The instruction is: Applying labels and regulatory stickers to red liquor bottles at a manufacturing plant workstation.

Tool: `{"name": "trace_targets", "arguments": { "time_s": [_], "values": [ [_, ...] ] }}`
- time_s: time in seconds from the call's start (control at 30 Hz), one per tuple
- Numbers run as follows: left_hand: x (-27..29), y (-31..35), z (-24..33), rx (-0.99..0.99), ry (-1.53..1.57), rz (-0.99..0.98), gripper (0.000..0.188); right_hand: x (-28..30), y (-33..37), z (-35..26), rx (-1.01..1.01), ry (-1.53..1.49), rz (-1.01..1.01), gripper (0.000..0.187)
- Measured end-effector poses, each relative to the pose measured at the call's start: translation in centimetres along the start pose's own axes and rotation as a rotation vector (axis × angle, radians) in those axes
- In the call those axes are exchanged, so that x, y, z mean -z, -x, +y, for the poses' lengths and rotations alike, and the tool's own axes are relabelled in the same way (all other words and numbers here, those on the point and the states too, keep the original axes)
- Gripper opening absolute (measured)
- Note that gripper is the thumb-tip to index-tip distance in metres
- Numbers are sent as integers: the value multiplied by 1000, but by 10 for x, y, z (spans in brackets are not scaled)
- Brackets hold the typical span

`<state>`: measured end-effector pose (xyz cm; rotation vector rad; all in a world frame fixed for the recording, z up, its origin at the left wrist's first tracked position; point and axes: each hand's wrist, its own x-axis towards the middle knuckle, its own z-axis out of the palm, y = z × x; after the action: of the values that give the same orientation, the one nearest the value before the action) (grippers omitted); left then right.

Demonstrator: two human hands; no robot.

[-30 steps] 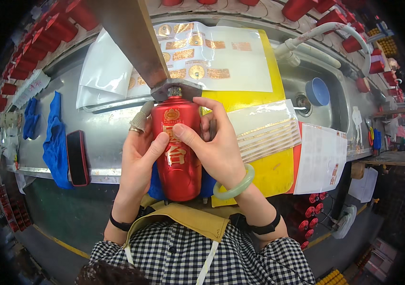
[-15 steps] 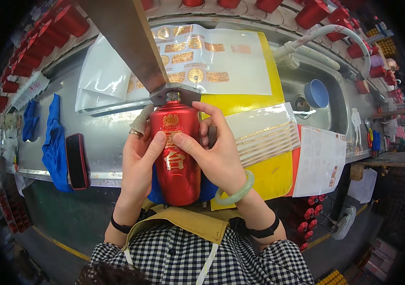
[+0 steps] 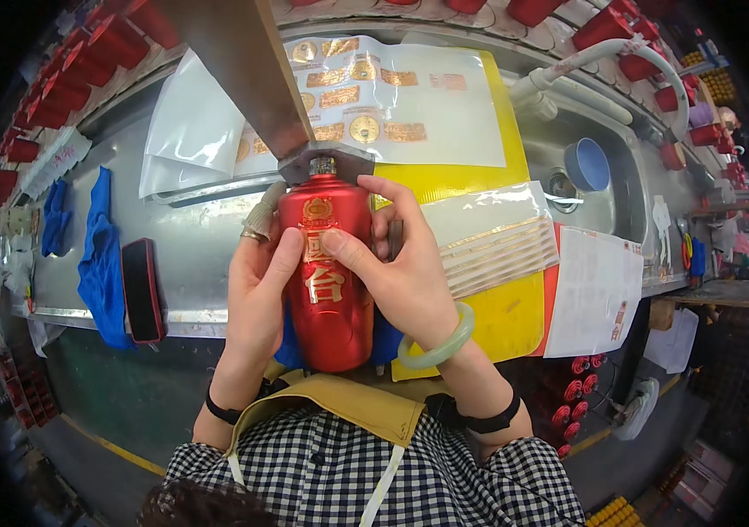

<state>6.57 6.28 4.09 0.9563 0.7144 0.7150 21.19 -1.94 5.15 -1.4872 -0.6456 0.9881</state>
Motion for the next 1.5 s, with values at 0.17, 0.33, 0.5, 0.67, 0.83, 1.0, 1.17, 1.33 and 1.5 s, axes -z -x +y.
{"name": "trace_targets", "arguments": {
  "time_s": [0.17,0.33,0.5,0.67,0.83,1.0,1.17,1.33,1.5],
  "values": [
    [0,18,2,10,-53,-71,81,1,-2,-2,2,65,2,67],
    [1,20,4,57,-46,-113,90,0,-4,2,-11,-4,1,69],
    [4,20,1,39,-41,-134,90,0,-3,1,-8,12,-4,69],
    [4,22,3,47,-58,-142,91,2,-2,0,2,51,-2,68],
    [8,23,-1,33,73,-99,74,12,6,0,-15,-38,-22,66],
    [12,23,-4,69,64,-101,62,13,20,1,-12,40,-42,68],
    [11,24,-4,40,64,-124,67,9,24,7,13,-40,-78,72],
    [11,24,-6,32,16,-125,73,11,21,8,-31,-79,-77,74],
    [9,22,-4,52,78,-123,74,10,23,4,-73,-83,-74,75]
  ]
}}
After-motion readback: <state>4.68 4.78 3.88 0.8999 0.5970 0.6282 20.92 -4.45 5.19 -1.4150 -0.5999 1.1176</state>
